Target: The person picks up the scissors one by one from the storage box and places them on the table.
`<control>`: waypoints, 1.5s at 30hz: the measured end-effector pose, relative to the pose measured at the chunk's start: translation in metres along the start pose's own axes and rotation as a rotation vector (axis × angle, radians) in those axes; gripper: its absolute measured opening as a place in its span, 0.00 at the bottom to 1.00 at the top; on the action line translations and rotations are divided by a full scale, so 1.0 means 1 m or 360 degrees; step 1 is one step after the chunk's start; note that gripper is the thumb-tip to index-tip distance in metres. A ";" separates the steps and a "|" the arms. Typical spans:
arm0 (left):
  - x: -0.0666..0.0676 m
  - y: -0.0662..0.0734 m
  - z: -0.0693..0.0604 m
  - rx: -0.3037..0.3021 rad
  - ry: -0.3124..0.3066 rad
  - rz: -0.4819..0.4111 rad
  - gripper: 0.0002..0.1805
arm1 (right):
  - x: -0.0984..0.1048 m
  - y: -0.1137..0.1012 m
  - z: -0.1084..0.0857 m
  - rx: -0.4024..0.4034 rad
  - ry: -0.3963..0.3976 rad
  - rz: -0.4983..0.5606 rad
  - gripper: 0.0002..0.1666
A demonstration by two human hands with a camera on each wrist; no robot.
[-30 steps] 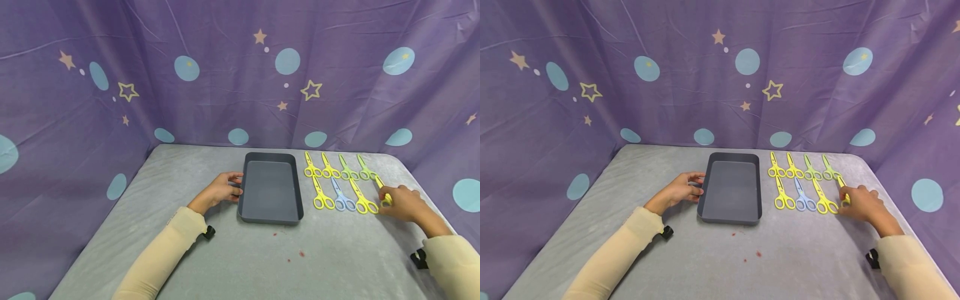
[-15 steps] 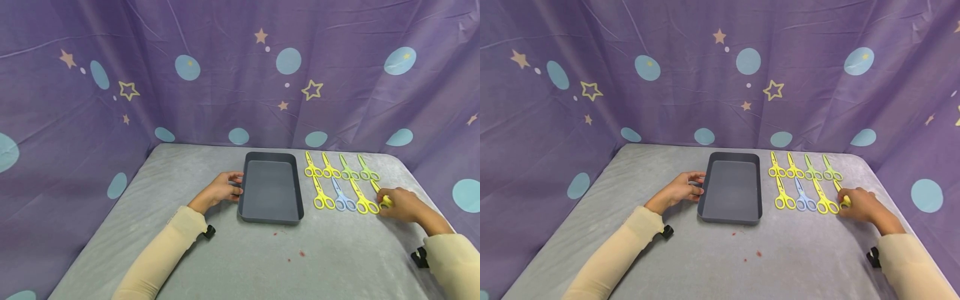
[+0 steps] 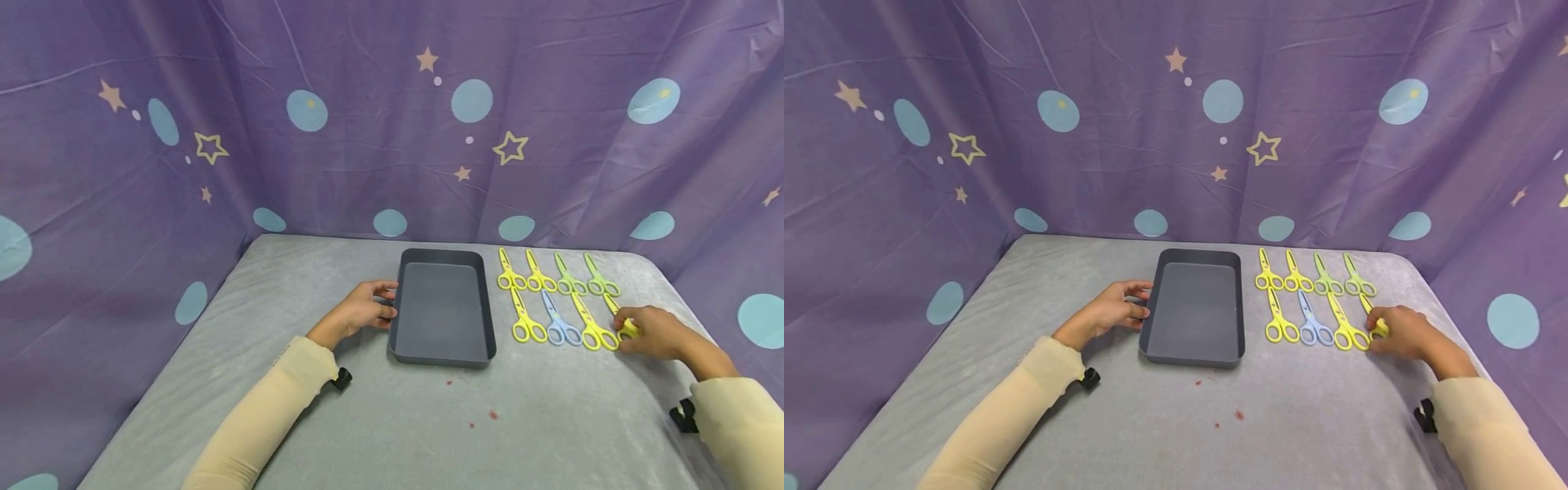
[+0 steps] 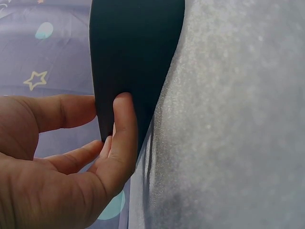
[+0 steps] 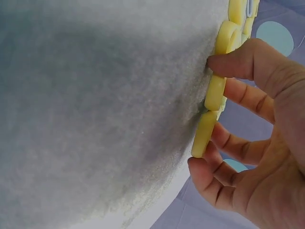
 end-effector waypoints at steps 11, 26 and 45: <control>-0.001 0.001 -0.002 -0.0002 -0.0009 0.0006 0.39 | -0.001 0.002 0.001 -0.0044 -0.0039 0.0046 0.20; 0.000 0.001 -0.002 0.0000 -0.0002 0.0012 0.39 | 0.000 -0.002 -0.001 -0.0041 -0.0092 0.0094 0.24; 0.000 -0.001 0.001 0.0005 0.0009 0.0004 0.39 | 0.002 -0.002 -0.002 -0.0001 -0.0089 0.0140 0.25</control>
Point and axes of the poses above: each hand's wrist, its own z-axis towards the middle knuckle, its own x-axis out of the back of the hand, y = z × x, the point moved 8 cm from there along z, towards the middle knuckle, and after that the axes turned 7 degrees about -z, right-handed, at the moved point
